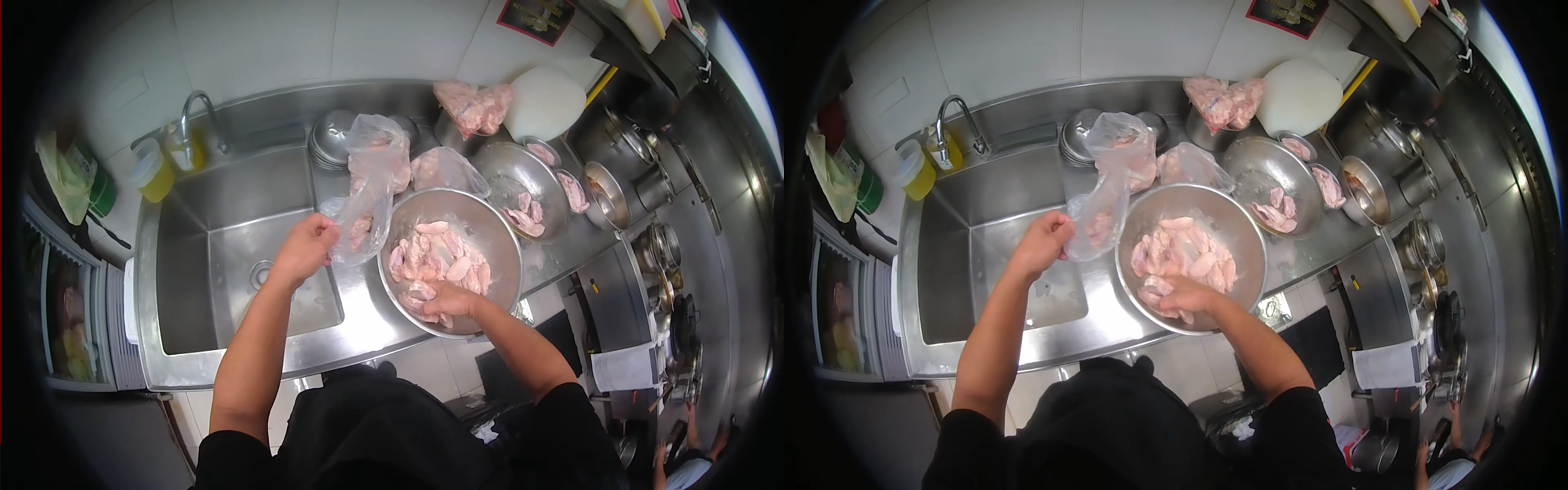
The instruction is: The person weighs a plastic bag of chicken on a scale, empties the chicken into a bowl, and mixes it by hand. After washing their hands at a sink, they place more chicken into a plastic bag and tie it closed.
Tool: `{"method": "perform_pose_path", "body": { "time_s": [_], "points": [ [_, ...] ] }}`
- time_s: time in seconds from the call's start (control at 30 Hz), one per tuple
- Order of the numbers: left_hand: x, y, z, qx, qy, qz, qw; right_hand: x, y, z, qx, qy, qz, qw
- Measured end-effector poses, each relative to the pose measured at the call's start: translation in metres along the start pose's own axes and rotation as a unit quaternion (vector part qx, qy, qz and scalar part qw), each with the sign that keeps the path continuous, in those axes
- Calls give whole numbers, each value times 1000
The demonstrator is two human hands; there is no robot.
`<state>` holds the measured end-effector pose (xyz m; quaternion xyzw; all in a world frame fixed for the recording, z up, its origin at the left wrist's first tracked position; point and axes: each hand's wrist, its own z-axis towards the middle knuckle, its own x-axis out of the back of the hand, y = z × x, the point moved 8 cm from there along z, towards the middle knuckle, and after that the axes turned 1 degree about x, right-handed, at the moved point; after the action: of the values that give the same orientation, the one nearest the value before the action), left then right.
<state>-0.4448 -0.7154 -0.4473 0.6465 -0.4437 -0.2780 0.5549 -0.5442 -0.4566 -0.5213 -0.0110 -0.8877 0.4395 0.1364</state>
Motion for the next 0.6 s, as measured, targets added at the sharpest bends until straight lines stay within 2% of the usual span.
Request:
{"method": "perform_pose_path", "body": {
  "time_s": [0.07,0.17,0.27,0.3,0.37,0.47,0.6],
  "points": [
    [0,1,0,-1,1,-1,1000,-2,8,10,52,-8,50,997],
    [-1,1,-2,3,4,-1,1000,-9,15,17,43,-55,153,986],
    [-2,2,-3,8,5,-4,1000,-10,-1,12,56,20,405,912],
    [-1,4,-5,10,7,-5,1000,-9,7,18,67,-9,437,897],
    [-1,6,-7,17,8,-10,1000,0,28,32,88,-67,498,860],
    [-2,6,-7,24,4,-18,1000,14,17,22,92,-1,536,839],
    [0,4,-7,26,5,-22,999,48,7,4,175,52,559,809]
  ]
}}
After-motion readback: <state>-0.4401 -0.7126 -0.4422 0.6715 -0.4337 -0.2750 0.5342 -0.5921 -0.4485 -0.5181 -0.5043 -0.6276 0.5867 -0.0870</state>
